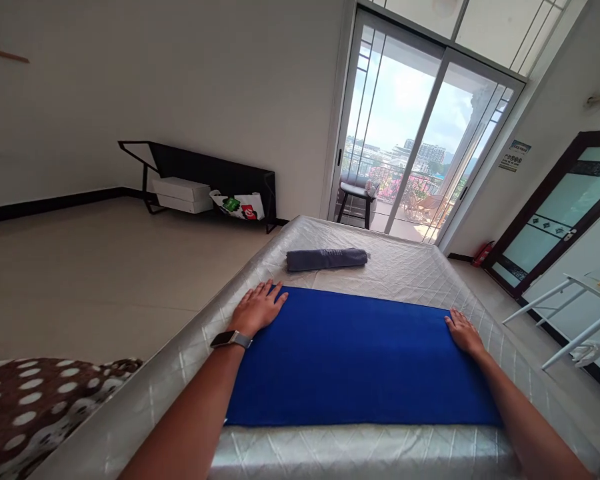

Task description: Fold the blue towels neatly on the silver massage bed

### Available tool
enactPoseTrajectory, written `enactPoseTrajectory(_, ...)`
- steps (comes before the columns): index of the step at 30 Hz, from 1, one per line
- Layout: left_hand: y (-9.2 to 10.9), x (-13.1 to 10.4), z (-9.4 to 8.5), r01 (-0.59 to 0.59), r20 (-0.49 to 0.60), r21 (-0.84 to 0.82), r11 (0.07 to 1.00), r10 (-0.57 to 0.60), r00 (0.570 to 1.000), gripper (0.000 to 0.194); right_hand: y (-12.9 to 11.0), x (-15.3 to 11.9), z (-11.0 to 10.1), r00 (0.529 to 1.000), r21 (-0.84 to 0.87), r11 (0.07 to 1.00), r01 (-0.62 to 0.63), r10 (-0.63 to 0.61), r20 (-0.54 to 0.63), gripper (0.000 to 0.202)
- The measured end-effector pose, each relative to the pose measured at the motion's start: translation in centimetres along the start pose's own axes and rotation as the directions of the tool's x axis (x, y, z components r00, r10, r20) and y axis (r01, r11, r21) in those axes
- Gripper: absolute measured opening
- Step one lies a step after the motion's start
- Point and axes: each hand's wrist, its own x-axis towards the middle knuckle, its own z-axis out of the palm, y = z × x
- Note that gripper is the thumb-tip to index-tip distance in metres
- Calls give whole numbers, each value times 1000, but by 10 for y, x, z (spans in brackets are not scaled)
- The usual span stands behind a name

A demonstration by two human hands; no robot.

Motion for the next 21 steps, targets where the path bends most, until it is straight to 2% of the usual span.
enactPoseTrajectory(6, 5, 1, -11, 10, -9, 14, 1000, -10, 1000, 59, -2, 0, -2, 1000, 14, 1000, 17, -17, 9, 61)
enactPoseTrajectory(15, 6, 2, -25, 50, -166, -40, 998, -57, 985, 49, 8, 19, -38, 999, -6, 1000, 15, -15, -28, 42)
enactPoseTrajectory(21, 4, 4, -28, 63, -215, -72, 995, -77, 974, 39, 9, 26, -41, 999, -63, 998, 27, -30, -41, 33)
